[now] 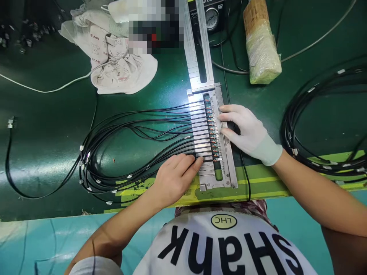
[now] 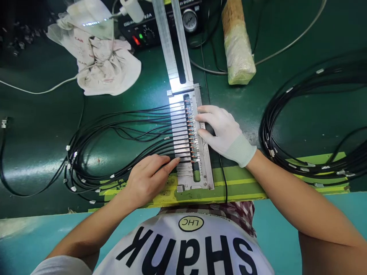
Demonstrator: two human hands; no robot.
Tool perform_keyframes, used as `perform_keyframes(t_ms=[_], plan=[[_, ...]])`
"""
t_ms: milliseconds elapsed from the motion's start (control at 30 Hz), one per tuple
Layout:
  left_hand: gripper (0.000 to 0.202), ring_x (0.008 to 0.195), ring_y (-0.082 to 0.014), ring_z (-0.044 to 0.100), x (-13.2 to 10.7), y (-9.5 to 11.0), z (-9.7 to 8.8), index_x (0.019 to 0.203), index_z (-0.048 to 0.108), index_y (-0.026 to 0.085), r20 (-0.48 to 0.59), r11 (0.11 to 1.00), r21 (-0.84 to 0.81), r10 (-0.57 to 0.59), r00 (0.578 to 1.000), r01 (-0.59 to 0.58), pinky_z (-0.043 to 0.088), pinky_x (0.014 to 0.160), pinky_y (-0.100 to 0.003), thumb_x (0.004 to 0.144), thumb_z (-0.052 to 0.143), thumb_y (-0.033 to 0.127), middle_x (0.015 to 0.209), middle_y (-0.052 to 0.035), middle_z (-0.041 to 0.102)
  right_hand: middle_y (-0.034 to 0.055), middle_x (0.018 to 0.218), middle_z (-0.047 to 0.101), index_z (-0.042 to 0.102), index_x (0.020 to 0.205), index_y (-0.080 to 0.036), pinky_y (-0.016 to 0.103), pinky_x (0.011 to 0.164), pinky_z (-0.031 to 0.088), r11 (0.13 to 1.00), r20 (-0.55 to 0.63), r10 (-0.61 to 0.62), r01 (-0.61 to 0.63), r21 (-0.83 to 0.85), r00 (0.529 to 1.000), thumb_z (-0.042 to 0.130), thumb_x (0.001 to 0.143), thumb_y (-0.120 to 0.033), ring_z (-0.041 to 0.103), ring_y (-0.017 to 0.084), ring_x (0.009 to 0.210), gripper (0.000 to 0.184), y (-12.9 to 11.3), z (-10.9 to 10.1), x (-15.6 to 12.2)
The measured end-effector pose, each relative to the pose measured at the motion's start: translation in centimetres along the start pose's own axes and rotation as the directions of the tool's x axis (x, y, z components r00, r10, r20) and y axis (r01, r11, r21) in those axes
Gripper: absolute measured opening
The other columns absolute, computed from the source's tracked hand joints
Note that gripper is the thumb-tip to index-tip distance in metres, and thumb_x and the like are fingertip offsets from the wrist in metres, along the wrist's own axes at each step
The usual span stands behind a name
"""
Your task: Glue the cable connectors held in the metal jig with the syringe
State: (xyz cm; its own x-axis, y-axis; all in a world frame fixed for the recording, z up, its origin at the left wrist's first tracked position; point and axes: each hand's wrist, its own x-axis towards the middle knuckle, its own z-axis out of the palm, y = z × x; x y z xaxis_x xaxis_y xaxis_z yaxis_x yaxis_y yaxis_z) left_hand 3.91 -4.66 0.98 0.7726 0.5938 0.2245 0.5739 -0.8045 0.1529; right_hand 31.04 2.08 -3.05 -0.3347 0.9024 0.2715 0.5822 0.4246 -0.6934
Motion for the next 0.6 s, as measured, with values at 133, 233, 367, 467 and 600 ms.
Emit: perform_keyframes(t_ms=[133, 233, 367, 467, 600], plan=[[0.032, 0.082, -0.0216, 0.058, -0.1, 0.2, 0.3, 0.126, 0.058, 0.005, -0.006, 1.0, 0.006, 0.016, 1.0, -0.016, 0.05, 0.069, -0.035, 0.094, 0.05, 0.007, 0.098, -0.013, 0.067, 0.0073, 0.138, 0.059, 0.063, 0.121, -0.024, 0.049, 0.108, 0.044, 1.0, 0.0, 0.004, -0.004, 0.0, 1.0, 0.063, 0.091, -0.022, 0.055, 0.028, 0.128, 0.03, 0.0, 0.0, 0.0], [0.033, 0.083, -0.0214, 0.058, -0.3, 0.2, 1.1, 0.128, 0.057, 0.007, -0.005, 1.0, -0.02, -0.004, 1.0, 0.004, 0.05, 0.071, -0.035, 0.095, 0.051, 0.008, 0.099, -0.0122, 0.067, 0.0073, 0.138, 0.06, 0.063, 0.121, -0.024, 0.05, 0.108, 0.044, 1.0, 0.006, 0.007, -0.007, -0.004, 1.0, 0.062, 0.091, -0.022, 0.055, 0.028, 0.128, 0.03, 0.0, 0.0, 0.1], [0.03, 0.084, -0.0188, 0.058, -0.7, -0.3, 2.3, 0.122, 0.058, 0.012, -0.019, 0.983, -0.17, -0.075, 0.997, 0.071, 0.049, 0.072, -0.033, 0.093, 0.054, 0.006, 0.102, -0.0105, 0.067, 0.0075, 0.138, 0.059, 0.064, 0.12, -0.023, 0.049, 0.108, 0.044, 1.0, 0.008, 0.011, -0.011, -0.01, 1.0, 0.063, 0.091, -0.023, 0.055, 0.028, 0.128, 0.029, 0.0, 0.0, 0.0], [0.033, 0.09, -0.0192, 0.059, -1.4, -0.4, 2.6, 0.122, 0.06, 0.015, -0.043, 0.96, -0.26, -0.119, 0.992, 0.104, 0.049, 0.077, -0.033, 0.091, 0.056, 0.003, 0.106, -0.0111, 0.065, 0.0073, 0.139, 0.059, 0.064, 0.12, -0.023, 0.049, 0.108, 0.044, 1.0, 0.007, 0.019, -0.019, -0.009, 1.0, 0.062, 0.091, -0.023, 0.055, 0.029, 0.128, 0.029, 0.0, 0.0, -0.1], [0.044, 0.097, -0.0227, 0.057, -2.7, 0.0, 2.7, 0.13, 0.061, 0.021, -0.031, 0.961, -0.188, -0.215, 0.976, 0.205, 0.045, 0.081, -0.038, 0.09, 0.057, 0.003, 0.108, -0.0114, 0.059, 0.0071, 0.139, 0.059, 0.064, 0.121, -0.024, 0.05, 0.108, 0.044, 1.0, 0.014, 0.021, -0.021, 0.001, 1.0, 0.062, 0.091, -0.023, 0.055, 0.029, 0.128, 0.029, 0.1, 0.0, -0.1]])
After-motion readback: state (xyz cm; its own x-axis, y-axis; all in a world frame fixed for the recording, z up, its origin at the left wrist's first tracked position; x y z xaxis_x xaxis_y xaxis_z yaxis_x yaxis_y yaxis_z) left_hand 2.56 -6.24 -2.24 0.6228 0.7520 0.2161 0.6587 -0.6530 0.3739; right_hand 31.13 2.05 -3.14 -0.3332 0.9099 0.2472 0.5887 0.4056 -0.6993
